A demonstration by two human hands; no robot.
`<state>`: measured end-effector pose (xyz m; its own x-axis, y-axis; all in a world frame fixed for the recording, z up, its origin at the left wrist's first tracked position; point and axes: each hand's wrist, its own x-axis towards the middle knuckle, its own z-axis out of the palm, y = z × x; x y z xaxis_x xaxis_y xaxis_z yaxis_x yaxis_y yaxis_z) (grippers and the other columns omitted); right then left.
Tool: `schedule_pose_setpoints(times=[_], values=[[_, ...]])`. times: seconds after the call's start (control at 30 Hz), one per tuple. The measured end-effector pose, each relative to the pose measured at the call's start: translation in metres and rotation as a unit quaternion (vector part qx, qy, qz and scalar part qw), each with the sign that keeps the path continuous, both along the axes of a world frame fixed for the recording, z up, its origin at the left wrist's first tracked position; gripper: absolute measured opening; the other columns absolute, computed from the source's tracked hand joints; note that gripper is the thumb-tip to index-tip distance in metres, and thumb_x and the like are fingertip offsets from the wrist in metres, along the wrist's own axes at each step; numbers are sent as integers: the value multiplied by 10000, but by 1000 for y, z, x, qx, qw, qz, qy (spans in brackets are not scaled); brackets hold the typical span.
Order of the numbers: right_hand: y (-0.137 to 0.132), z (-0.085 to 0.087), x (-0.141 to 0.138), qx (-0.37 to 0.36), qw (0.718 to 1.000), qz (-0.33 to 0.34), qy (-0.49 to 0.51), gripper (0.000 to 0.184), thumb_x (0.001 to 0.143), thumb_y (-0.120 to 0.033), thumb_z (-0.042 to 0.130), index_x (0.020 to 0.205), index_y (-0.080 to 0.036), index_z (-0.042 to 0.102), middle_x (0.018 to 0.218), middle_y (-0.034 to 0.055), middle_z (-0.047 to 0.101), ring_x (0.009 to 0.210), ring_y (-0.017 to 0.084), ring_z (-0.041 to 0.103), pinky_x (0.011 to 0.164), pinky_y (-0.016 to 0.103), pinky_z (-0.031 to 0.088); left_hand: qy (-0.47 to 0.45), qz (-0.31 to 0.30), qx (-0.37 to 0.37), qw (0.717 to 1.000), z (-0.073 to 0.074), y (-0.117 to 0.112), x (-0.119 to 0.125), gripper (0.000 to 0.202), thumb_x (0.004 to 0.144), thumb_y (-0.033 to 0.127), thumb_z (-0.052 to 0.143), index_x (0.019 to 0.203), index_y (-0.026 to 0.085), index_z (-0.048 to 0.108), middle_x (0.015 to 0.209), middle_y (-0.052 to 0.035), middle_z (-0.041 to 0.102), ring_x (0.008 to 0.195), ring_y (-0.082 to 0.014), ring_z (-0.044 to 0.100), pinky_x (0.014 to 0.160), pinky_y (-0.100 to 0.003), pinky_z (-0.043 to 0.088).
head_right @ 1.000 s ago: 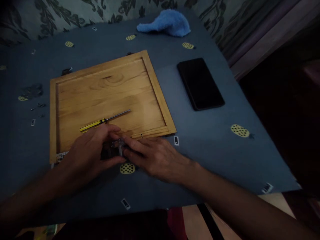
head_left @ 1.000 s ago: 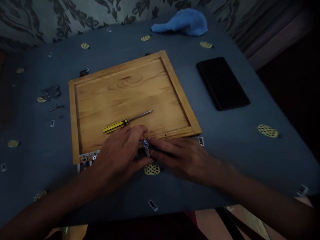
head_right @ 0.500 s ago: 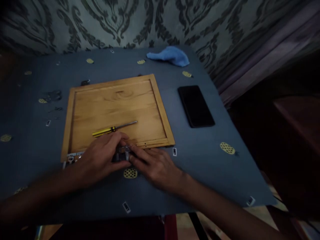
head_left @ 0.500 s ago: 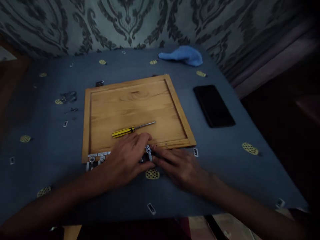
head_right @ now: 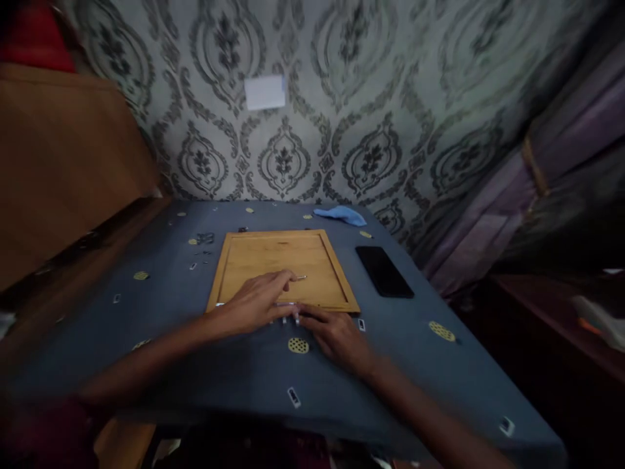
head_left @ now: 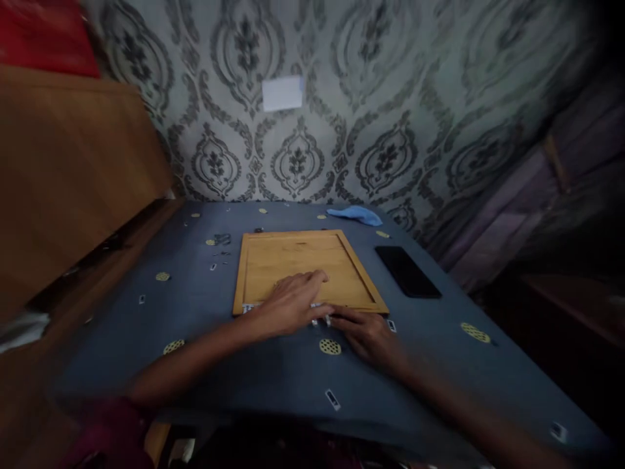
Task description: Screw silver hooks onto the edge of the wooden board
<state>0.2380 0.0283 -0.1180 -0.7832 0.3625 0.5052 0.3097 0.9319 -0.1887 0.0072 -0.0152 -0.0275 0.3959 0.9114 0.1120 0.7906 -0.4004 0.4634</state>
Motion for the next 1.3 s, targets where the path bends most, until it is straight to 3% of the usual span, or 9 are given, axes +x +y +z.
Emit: schedule_pose_setpoints(times=[0.1, 0.23, 0.4, 0.53, 0.67, 0.9, 1.1, 1.3], values=[[0, 4, -2, 13, 1000, 9, -8, 428, 865, -34, 498, 1169, -222, 733, 1251, 110, 716, 1035, 216, 741, 853, 344, 623, -4, 45, 34, 998, 7, -10, -21, 386, 964, 384, 590, 1284, 175, 543, 1203, -93, 650, 1091, -233, 644, 963, -455, 543], [1, 6, -4, 30, 999, 7, -13, 402, 861, -47, 493, 1103, -216, 766, 1208, 111, 734, 1030, 242, 743, 862, 379, 622, 2, 165, 58, 985, 7, -18, -71, 364, 956, 391, 608, 1250, 177, 588, 1258, -100, 621, 1084, -226, 637, 934, -450, 569], [2, 7, -7, 41, 999, 1, -25, 429, 843, -51, 480, 1113, -214, 770, 1203, 111, 736, 1054, 261, 733, 878, 408, 613, 9, 308, 55, 950, 1, -30, -149, 381, 948, 393, 621, 1255, 170, 584, 1269, -102, 614, 1095, -234, 634, 930, -455, 571], [1, 9, -7, 46, 998, -2, -31, 435, 846, -62, 463, 1111, -215, 771, 1202, 110, 735, 1050, 268, 734, 870, 424, 619, 21, 367, 46, 929, -10, -32, -188, 391, 946, 396, 623, 1261, 168, 581, 1273, -101, 611, 1101, -240, 632, 931, -458, 570], [2, 7, -5, 45, 999, 3, -30, 395, 873, -95, 460, 1090, -205, 772, 1216, 115, 730, 1070, 257, 727, 876, 399, 620, 40, 364, 35, 930, -23, -12, -205, 386, 946, 396, 623, 1257, 169, 584, 1274, -101, 611, 1104, -240, 631, 934, -458, 569], [6, 1, -1, 32, 999, 4, -24, 374, 927, -130, 442, 1115, -205, 756, 1239, 120, 719, 1079, 241, 724, 870, 363, 626, 83, 303, 20, 949, -47, 33, -235, 382, 946, 395, 623, 1252, 169, 587, 1273, -100, 613, 1107, -241, 631, 938, -461, 567], [9, -5, 5, 21, 999, -14, -33, 376, 951, -177, 442, 1149, -269, 748, 1276, 90, 702, 1059, 240, 732, 845, 367, 637, 106, 254, 20, 961, -63, 45, -255, 377, 948, 391, 621, 1251, 170, 588, 1271, -102, 613, 1105, -236, 631, 940, -461, 566], [9, -10, 12, 16, 999, -24, -46, 386, 971, -201, 447, 1250, -292, 699, 1302, 93, 687, 1062, 243, 731, 811, 360, 646, 148, 228, 18, 962, -64, 50, -256, 368, 949, 391, 620, 1243, 171, 592, 1261, -100, 618, 1095, -232, 635, 933, -454, 569]])
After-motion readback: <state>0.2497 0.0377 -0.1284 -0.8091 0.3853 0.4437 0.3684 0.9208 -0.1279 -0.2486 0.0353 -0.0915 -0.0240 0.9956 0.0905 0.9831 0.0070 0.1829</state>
